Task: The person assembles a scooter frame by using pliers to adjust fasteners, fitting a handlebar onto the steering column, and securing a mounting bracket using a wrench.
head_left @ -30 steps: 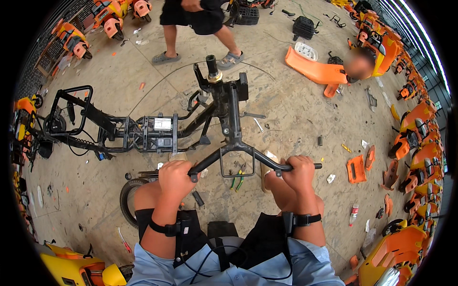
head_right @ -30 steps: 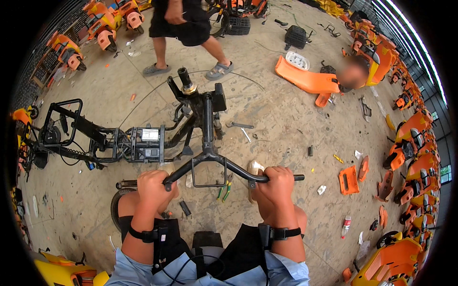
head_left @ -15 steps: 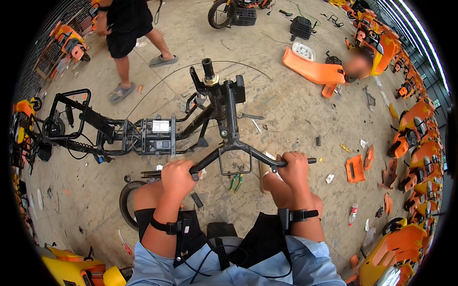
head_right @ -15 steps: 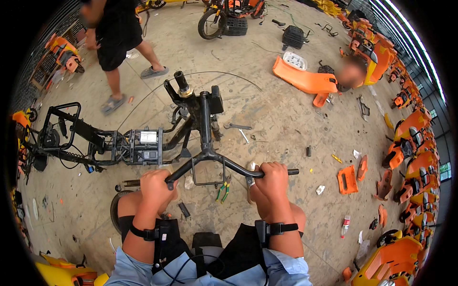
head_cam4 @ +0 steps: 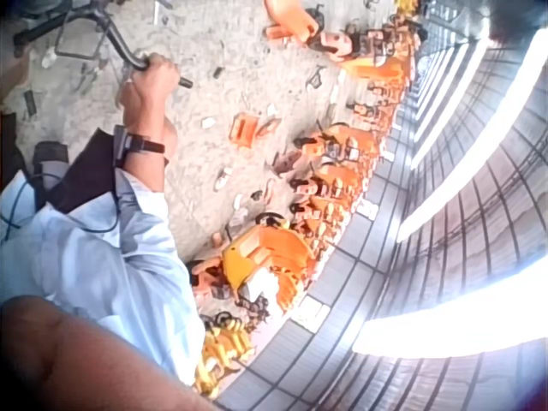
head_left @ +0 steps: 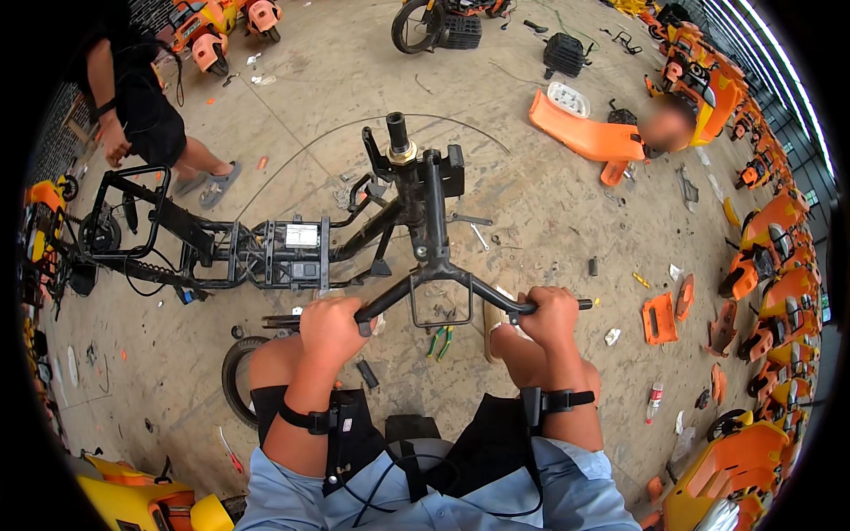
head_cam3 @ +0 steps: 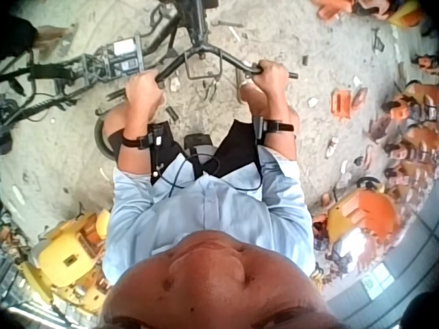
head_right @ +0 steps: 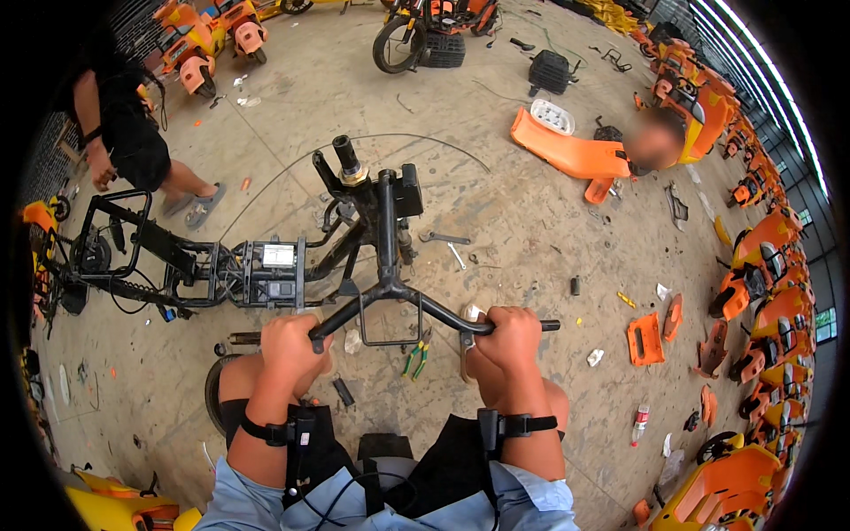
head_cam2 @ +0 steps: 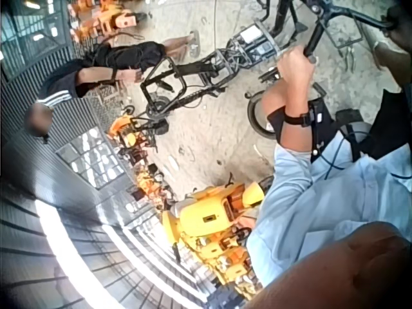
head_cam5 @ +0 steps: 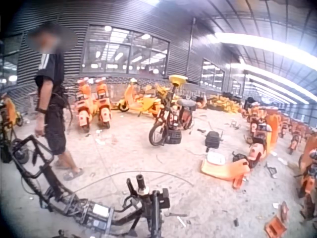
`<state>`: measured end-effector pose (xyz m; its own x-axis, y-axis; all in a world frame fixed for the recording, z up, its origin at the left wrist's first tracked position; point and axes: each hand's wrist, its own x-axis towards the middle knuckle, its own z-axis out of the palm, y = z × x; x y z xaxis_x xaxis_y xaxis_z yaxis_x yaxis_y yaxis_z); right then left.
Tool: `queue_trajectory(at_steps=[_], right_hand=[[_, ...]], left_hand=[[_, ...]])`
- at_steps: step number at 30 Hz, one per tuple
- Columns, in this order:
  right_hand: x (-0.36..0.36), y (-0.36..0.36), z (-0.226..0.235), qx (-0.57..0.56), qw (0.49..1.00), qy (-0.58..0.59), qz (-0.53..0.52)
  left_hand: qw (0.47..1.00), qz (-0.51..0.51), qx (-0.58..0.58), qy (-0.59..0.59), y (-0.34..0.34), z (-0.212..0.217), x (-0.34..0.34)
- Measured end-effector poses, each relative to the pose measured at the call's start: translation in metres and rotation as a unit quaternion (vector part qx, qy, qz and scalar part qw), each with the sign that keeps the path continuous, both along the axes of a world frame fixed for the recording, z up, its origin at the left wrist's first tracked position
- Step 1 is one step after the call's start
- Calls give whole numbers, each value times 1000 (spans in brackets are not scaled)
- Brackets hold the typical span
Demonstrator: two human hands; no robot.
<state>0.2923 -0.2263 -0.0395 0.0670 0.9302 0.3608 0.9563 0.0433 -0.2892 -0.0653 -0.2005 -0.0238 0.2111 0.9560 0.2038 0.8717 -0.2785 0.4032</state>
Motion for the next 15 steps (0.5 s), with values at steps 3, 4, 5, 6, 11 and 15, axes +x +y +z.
queue_trajectory(at_steps=[3,4,5,6,11,15], right_hand=[[-2,2,6,-7,1000,-4,-4],[-2,2,8,-9,1000,-6,-5],[-1,3,8,-15,1000,-7,-6],[0,4,8,-21,1000,-8,-8],[-1,9,13,-27,1000,1,5],[1,16,13,-40,999,-13,4]], left_hand=[[1000,1,1,8,3,2,-1],[1000,2,2,12,4,2,-1],[1000,2,1,13,5,4,0],[1000,1,-1,13,6,6,1],[1000,6,-17,12,9,10,-1],[1000,9,-18,13,15,12,0]])
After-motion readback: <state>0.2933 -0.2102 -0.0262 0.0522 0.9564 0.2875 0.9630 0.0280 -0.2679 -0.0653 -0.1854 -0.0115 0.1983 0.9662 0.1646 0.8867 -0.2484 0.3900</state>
